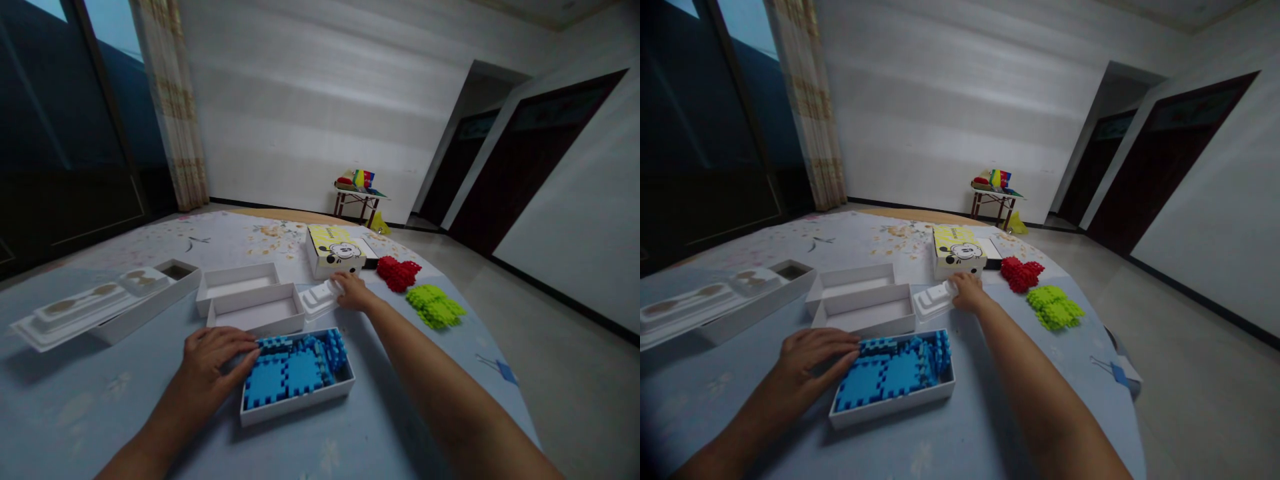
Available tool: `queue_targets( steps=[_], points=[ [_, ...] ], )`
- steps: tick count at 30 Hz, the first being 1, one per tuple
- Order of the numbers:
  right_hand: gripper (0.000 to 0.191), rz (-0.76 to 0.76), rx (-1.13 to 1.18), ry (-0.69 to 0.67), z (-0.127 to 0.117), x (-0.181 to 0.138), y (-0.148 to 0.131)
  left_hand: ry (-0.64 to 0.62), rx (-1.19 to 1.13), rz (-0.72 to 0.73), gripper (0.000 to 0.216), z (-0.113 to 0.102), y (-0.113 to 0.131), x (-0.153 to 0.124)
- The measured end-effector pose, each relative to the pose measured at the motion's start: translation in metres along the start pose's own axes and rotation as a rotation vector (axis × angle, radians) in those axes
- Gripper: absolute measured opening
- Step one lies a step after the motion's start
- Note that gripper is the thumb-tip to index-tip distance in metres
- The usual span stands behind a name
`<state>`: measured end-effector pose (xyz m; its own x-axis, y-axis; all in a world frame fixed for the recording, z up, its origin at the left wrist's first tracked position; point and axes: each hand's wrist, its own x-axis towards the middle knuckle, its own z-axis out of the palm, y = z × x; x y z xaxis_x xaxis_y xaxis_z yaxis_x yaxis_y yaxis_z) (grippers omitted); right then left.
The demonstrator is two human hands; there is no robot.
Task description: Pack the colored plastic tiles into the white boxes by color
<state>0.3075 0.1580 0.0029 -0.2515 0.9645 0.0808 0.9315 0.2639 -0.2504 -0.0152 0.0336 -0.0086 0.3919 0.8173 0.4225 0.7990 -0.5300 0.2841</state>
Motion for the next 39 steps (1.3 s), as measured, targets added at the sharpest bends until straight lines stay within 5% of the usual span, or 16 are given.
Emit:
queue_targets(
  steps=[6,13,17,22,27,33,39],
  points=[
    [0.070,-0.015,-0.032,-0.113,-0.023,-0.023,0.011,0.025,-0.028,-0.005,0.027,-0.002,0.003,0.000],
    [0.080,0.261,-0.169,-0.052,-0.034,-0.073,0.011,0.093,-0.052,-0.021,0.028,0.000,0.008,-0.002],
    [0.075,0.345,-0.077,-0.129,-0.041,-0.093,0.005,0.099,-0.042,-0.047,0.032,-0.002,0.006,-0.003],
    [0.068,0.108,0.188,-0.013,-0.045,-0.108,0.013,0.079,-0.104,-0.079,0.038,-0.004,0.007,-0.003],
    [0.083,-0.175,0.306,-0.189,-0.038,-0.118,0.024,0.052,-0.184,-0.144,0.037,0.000,0.010,-0.002],
    [0.071,-0.099,0.198,-0.121,-0.035,-0.123,0.017,0.064,-0.209,-0.143,0.035,0.005,0.012,-0.001],
    [0.077,0.070,0.077,-0.064,-0.045,-0.127,0.011,0.073,-0.207,-0.172,0.035,0.008,0.012,-0.002]
  ],
)
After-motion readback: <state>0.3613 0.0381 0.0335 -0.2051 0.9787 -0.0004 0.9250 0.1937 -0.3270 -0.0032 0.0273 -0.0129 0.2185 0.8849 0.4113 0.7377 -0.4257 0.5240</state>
